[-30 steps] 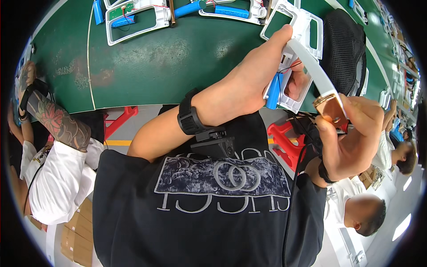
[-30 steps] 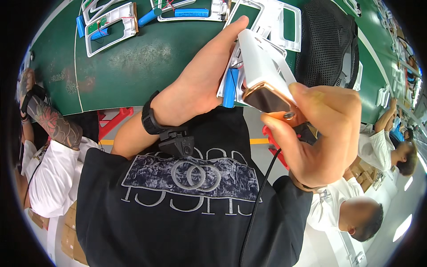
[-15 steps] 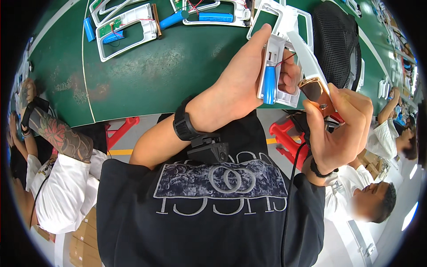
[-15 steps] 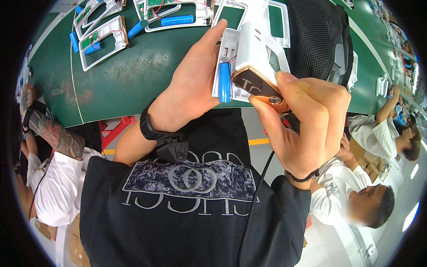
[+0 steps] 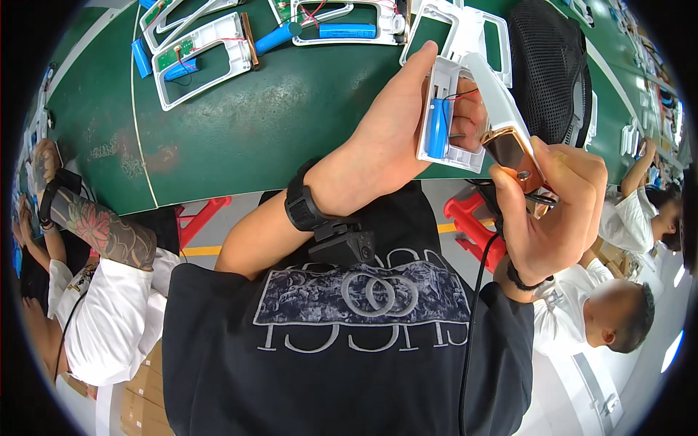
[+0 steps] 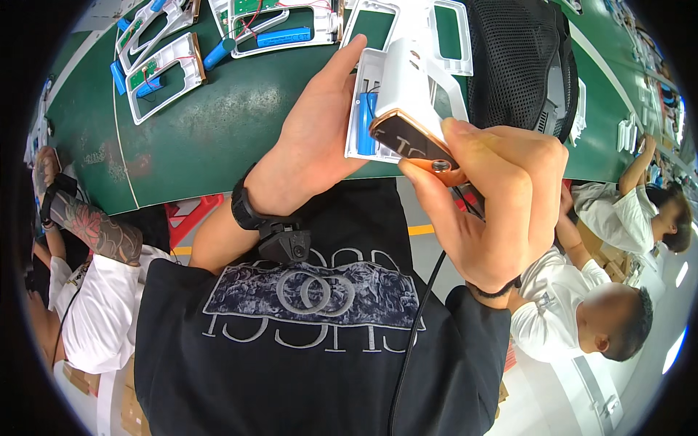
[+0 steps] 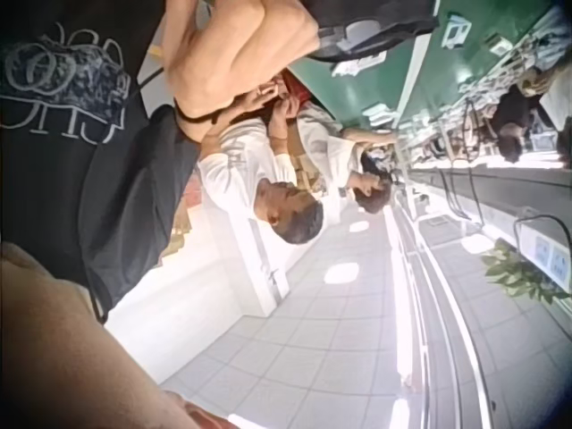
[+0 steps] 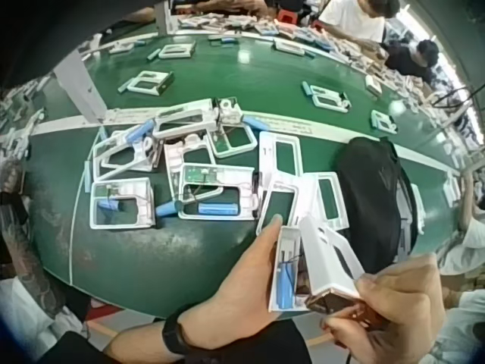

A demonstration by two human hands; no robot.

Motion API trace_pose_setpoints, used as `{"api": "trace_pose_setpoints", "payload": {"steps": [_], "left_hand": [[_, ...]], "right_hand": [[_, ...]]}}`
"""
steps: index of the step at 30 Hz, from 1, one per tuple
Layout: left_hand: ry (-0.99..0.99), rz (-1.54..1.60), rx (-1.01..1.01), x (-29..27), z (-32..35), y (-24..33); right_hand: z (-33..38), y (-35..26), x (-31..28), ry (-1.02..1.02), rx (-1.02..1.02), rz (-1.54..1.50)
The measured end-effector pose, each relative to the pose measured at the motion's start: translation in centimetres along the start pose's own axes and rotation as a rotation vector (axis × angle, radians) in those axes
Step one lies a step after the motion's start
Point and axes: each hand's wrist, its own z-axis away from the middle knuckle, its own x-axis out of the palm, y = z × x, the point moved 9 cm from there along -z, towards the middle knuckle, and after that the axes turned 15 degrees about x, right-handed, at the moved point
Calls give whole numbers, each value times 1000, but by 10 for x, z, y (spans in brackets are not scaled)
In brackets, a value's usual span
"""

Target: Assembling internal components including a battery and PCB into a white plastic housing of an electronic device.

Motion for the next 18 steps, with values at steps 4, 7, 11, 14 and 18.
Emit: {"api": "trace_pose_setpoints", "payload": {"steps": [4,7,11,14,18], "left_hand": [[13,18,36,-7,-7,8],[-6,-2,54,-4,-6,9],[-54,-67,76,0,-3,12],[-72,-69,82,1,-1,13],[-88,-74,72,4,1,11]], "right_hand": [[1,-4,0,-23,-15,-30],[3,-5,-6,-42,-12,-56],[0,-6,-8,-26,-20,-85],[-2,-9,-8,19,-82,-88],[-1,-10,-7,42,-99,-55]]}}
